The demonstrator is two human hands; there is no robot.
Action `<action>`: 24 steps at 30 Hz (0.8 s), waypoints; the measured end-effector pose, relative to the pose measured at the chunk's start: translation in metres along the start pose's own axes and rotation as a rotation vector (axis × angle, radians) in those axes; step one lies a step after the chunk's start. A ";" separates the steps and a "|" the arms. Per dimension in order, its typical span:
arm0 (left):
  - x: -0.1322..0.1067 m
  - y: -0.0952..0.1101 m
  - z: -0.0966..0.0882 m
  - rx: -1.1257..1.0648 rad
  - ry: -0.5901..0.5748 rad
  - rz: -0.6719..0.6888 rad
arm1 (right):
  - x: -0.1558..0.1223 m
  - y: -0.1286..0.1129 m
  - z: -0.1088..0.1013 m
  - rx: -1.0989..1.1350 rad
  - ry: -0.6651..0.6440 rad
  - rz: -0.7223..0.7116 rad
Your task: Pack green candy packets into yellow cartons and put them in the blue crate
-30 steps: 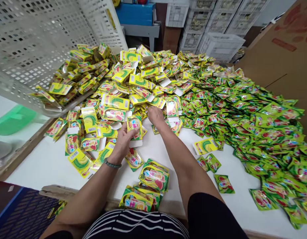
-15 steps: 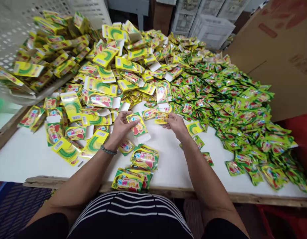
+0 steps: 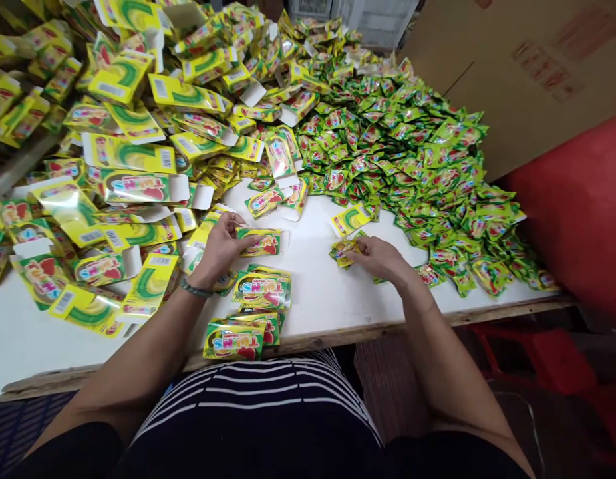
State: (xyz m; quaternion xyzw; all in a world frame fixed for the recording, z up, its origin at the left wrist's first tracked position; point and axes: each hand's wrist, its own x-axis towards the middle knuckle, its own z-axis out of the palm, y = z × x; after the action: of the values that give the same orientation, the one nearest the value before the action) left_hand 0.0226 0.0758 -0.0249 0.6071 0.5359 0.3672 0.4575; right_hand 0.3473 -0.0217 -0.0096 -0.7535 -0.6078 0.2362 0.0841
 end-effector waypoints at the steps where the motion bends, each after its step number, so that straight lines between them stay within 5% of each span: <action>1: -0.001 0.003 -0.003 0.130 -0.051 0.002 | 0.001 -0.005 0.004 -0.073 0.000 0.012; 5: -0.006 0.015 -0.012 0.516 -0.237 0.010 | 0.006 -0.031 0.032 -0.125 0.102 0.052; 8: -0.007 0.017 -0.012 0.528 -0.270 0.013 | 0.011 -0.051 0.048 0.027 0.119 0.032; 15: -0.006 0.006 -0.013 0.108 -0.161 -0.120 | 0.032 -0.086 0.049 0.616 0.380 -0.025; 19: -0.006 0.007 -0.011 -0.319 -0.159 -0.218 | 0.041 -0.105 0.053 0.959 0.255 -0.051; 24: -0.007 0.007 -0.012 -0.438 -0.145 -0.229 | 0.045 -0.110 0.060 0.872 0.102 -0.154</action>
State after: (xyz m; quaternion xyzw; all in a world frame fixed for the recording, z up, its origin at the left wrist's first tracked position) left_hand 0.0125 0.0708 -0.0139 0.4535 0.4746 0.3760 0.6539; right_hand 0.2306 0.0390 -0.0277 -0.6105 -0.5009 0.4263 0.4412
